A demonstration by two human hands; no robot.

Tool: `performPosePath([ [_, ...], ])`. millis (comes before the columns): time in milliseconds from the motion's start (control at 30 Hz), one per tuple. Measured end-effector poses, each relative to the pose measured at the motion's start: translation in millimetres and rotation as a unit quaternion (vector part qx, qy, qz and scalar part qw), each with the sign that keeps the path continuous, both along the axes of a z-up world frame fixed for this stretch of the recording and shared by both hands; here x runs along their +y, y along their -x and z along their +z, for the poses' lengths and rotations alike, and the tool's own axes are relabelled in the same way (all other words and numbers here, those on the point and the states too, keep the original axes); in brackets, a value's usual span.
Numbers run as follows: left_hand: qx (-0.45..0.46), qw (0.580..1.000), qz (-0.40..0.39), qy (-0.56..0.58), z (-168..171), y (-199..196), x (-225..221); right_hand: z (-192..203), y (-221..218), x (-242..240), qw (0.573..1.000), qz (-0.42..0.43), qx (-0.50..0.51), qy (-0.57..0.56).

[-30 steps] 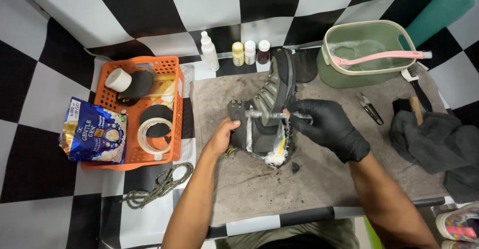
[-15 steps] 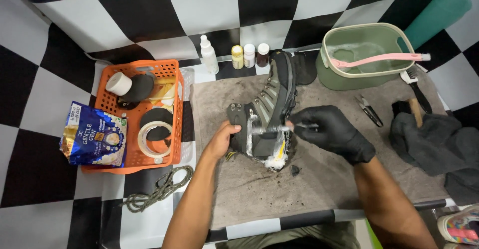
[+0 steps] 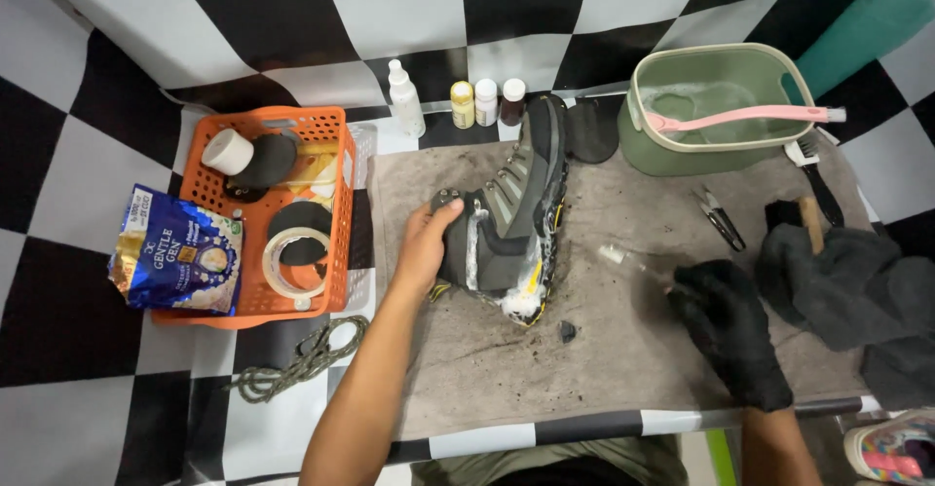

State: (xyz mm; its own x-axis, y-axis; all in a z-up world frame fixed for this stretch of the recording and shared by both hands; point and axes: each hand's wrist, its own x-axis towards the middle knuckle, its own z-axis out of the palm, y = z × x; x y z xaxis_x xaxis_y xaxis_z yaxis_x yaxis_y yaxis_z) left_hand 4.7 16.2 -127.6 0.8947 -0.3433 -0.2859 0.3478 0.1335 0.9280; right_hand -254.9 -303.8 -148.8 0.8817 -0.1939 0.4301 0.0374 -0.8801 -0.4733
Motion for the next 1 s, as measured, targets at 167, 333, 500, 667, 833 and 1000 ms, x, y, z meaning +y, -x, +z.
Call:
performPosePath([
  [167,-0.009,0.996,-0.02,-0.088,26,7,-4,-7,5,10,1.0,-0.011,0.011,0.017],
  [333,-0.036,0.993,0.002,-0.117,23,4,-3,-13,11,8,0.999,-0.043,0.013,-0.004],
  [500,-0.168,0.94,0.009,-0.296,33,2,8,-10,11,10,0.999,-0.044,-0.027,0.015],
  [667,-0.334,0.902,-0.027,-0.273,53,4,16,6,8,18,0.998,-0.04,-0.047,-0.021],
  [833,-0.434,0.842,-0.088,-0.307,77,9,18,11,7,27,0.992,-0.09,-0.049,-0.075],
  [1000,-0.353,0.866,-0.111,-0.337,79,8,14,20,12,31,0.986,-0.097,-0.041,-0.131],
])
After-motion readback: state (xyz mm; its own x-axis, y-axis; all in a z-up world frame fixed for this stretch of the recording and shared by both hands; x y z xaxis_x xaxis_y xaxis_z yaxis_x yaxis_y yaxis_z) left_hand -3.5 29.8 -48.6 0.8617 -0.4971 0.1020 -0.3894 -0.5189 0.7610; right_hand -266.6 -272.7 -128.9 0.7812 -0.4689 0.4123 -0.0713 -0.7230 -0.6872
